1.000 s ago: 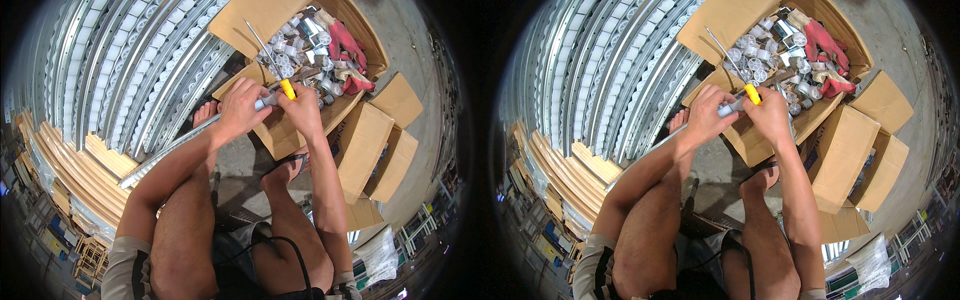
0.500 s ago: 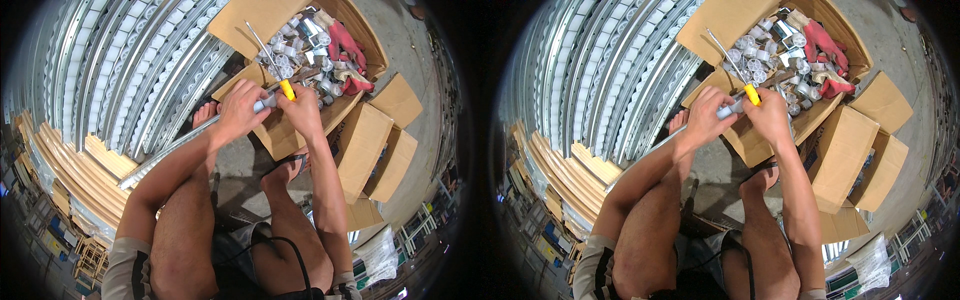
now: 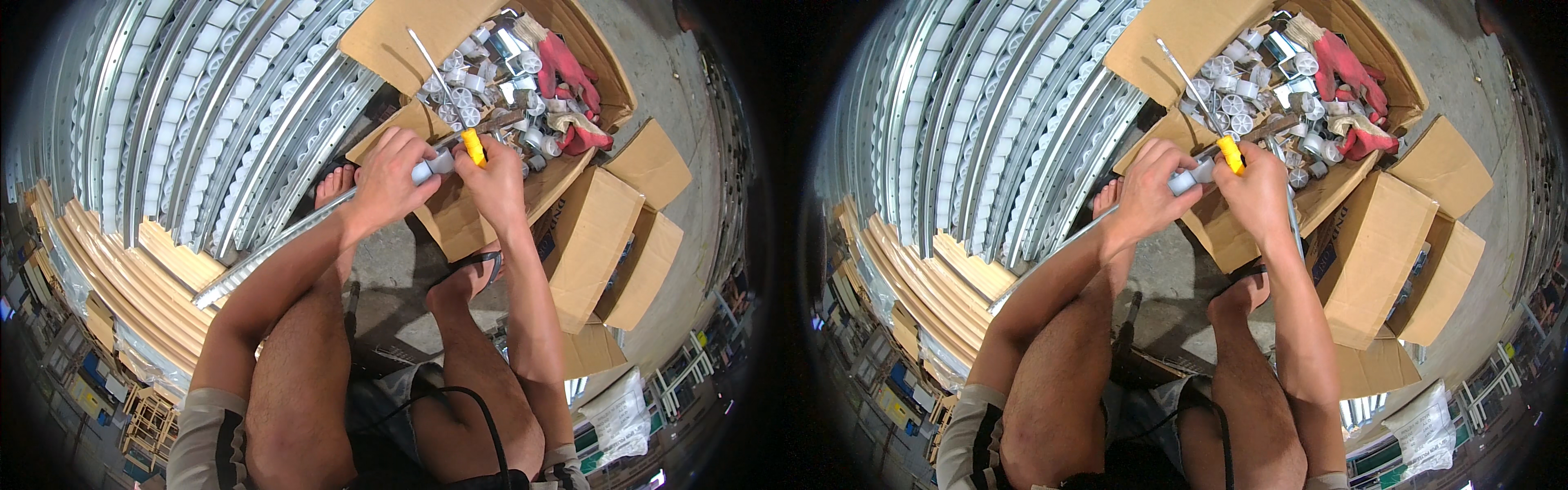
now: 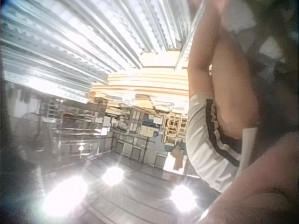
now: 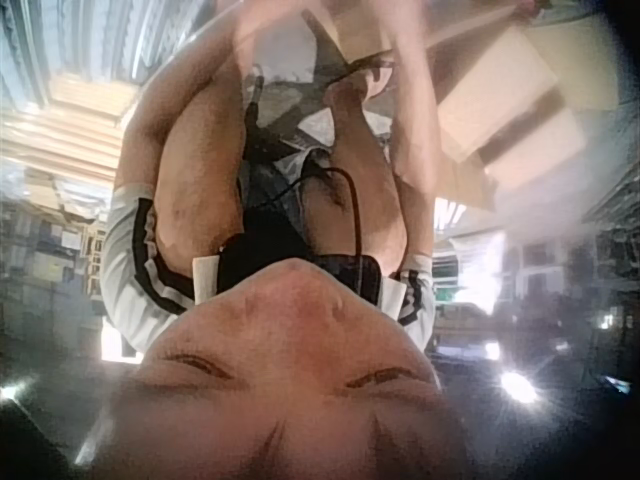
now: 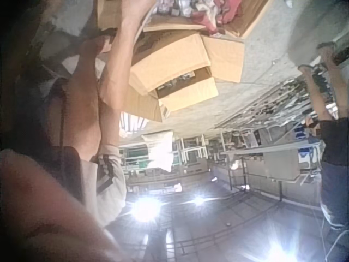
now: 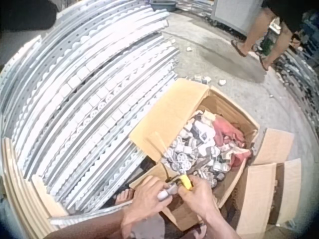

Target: The person assembles components into a metal track, picking up small metal brackets and plastic rollers from boxes and using a screwdriver to secure them into the track.

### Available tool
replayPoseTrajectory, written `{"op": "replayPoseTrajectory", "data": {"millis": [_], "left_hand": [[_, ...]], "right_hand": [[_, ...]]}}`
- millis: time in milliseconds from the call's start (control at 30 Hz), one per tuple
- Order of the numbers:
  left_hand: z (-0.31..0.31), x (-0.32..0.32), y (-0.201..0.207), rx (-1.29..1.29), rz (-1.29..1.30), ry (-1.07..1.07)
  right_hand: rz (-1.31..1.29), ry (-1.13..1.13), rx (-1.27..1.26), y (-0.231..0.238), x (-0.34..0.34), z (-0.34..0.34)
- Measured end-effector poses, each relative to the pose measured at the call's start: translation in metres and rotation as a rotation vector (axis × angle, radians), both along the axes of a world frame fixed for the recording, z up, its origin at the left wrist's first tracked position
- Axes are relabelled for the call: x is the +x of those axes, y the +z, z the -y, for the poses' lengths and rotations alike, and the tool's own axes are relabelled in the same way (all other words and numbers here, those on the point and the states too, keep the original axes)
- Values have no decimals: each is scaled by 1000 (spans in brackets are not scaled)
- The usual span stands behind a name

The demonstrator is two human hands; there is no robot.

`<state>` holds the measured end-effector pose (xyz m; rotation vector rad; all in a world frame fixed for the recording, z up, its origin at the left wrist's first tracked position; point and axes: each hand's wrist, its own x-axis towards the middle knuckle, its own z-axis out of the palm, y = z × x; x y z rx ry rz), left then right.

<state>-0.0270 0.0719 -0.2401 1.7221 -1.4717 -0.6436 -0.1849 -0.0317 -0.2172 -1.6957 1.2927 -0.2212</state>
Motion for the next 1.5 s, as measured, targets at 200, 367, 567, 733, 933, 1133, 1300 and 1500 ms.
{"op": "replayPoseTrajectory", "data": {"millis": [200, 367, 567, 733, 933, 1133, 1300, 1500], "left_hand": [[-4, 1, 2, -26, 63, 13], [-9, -1, 13, -58, 184, 65], [-4, 2, 25, -133, 412, -116], [-7, 13, 10, -91, 380, 31], [-5, 7, 12, -114, 346, -54], [-5, 3, 8, -92, 189, 17], [-2, 1, 13, 15, 82, 61], [5, 13, 18, 175, 24, 5]], "right_hand": [[56, -139, 60, 11, -3, 0], [344, -420, 130, 29, -13, 10], [373, -450, 179, 34, -20, 8], [358, -472, 202, 39, -24, 11], [379, -485, 224, 35, -26, 8], [344, -350, 223, 27, -21, -2], [207, -169, 226, 15, -9, -18], [87, -118, 96, 19, 3, -31]]}}
